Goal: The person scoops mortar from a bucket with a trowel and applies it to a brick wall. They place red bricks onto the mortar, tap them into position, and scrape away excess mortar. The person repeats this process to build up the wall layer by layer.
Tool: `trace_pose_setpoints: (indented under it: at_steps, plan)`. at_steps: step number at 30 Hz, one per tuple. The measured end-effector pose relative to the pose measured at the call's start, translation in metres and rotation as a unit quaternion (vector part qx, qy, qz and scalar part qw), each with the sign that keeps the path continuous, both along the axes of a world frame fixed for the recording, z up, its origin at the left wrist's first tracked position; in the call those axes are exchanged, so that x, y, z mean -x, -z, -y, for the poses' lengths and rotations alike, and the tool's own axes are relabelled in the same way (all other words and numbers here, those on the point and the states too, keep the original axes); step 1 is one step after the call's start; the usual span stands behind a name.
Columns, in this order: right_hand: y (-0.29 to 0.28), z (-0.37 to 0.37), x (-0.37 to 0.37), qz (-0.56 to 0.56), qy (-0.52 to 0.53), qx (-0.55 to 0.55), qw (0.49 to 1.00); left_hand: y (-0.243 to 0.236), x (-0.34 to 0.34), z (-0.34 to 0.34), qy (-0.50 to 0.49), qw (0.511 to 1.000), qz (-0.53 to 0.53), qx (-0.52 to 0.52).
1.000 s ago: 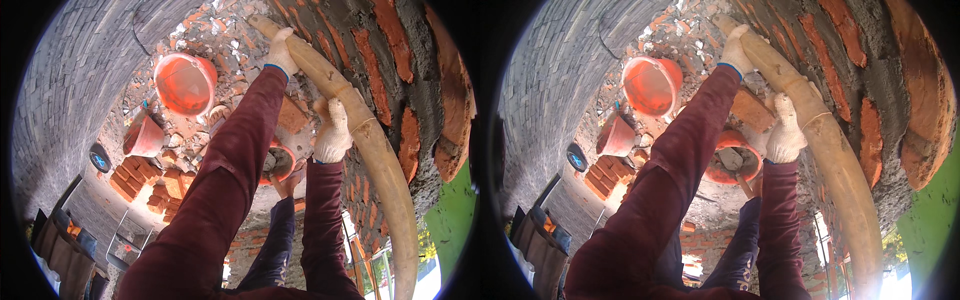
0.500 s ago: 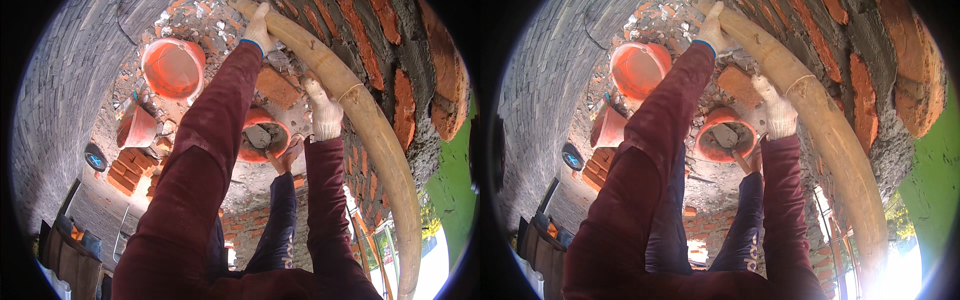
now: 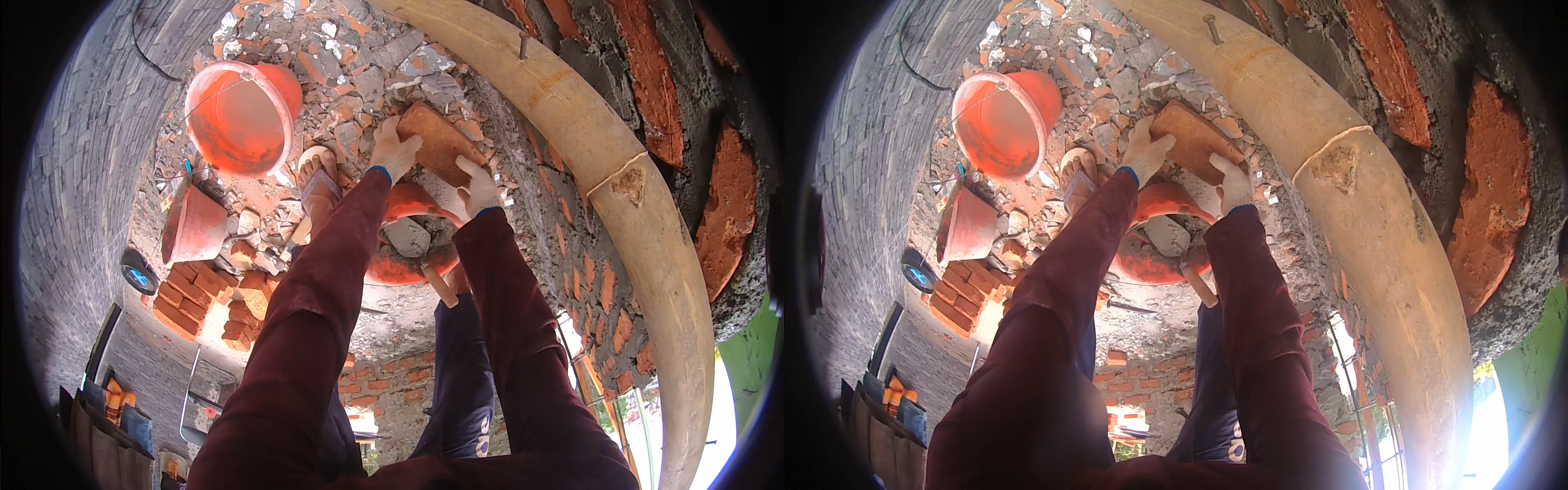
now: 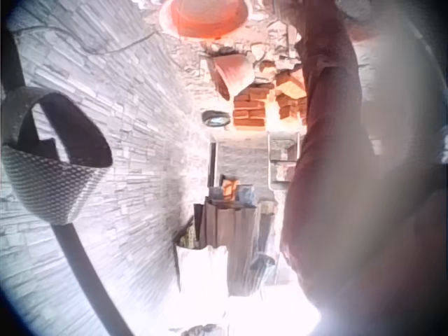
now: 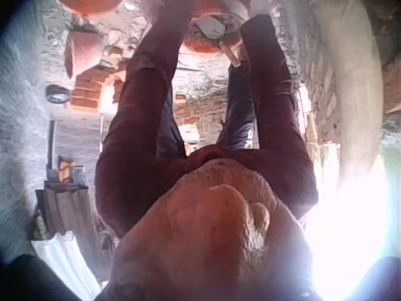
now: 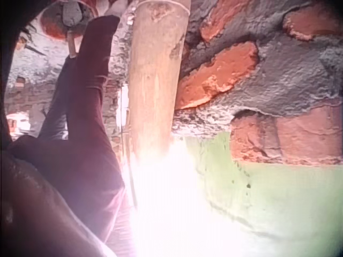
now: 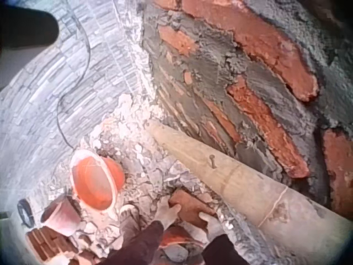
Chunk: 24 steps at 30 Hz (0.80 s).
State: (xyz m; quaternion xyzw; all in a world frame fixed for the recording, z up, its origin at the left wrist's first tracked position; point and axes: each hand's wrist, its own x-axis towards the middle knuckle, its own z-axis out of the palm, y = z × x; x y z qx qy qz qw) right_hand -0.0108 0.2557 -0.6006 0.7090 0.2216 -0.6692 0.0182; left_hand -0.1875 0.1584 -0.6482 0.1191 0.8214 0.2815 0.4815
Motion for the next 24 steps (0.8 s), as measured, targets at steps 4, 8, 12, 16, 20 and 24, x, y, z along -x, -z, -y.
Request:
trace_pose_setpoints:
  at_steps: [4, 8, 12, 16, 20, 24]
  plan:
    - [0.009, -0.004, -0.023, -0.033, 0.059, -0.078, 0.995, -0.009, -0.012, -0.003, -0.034, 0.999, 0.029, 0.02]
    - [-0.03, -0.008, 0.01, -0.091, 0.049, -0.166, 0.981, -0.012, -0.028, 0.033, -0.194, 0.972, 0.108, -0.08]
    - [-0.039, 0.006, -0.013, -0.023, -0.13, -0.34, 0.931, -0.079, -0.002, 0.011, -0.193, 0.955, 0.198, -0.111]
    - [-0.14, 0.033, -0.023, 0.114, -0.148, -0.296, 0.937, -0.197, 0.023, -0.002, -0.081, 0.967, 0.222, -0.097]
    - [-0.288, 0.043, -0.057, 0.002, -0.005, -0.247, 0.969, -0.292, 0.002, 0.008, 0.003, 0.962, 0.268, -0.049]
    - [-0.409, 0.058, -0.127, -0.017, 0.106, -0.185, 0.977, -0.378, -0.048, 0.028, 0.045, 0.925, 0.375, -0.051]
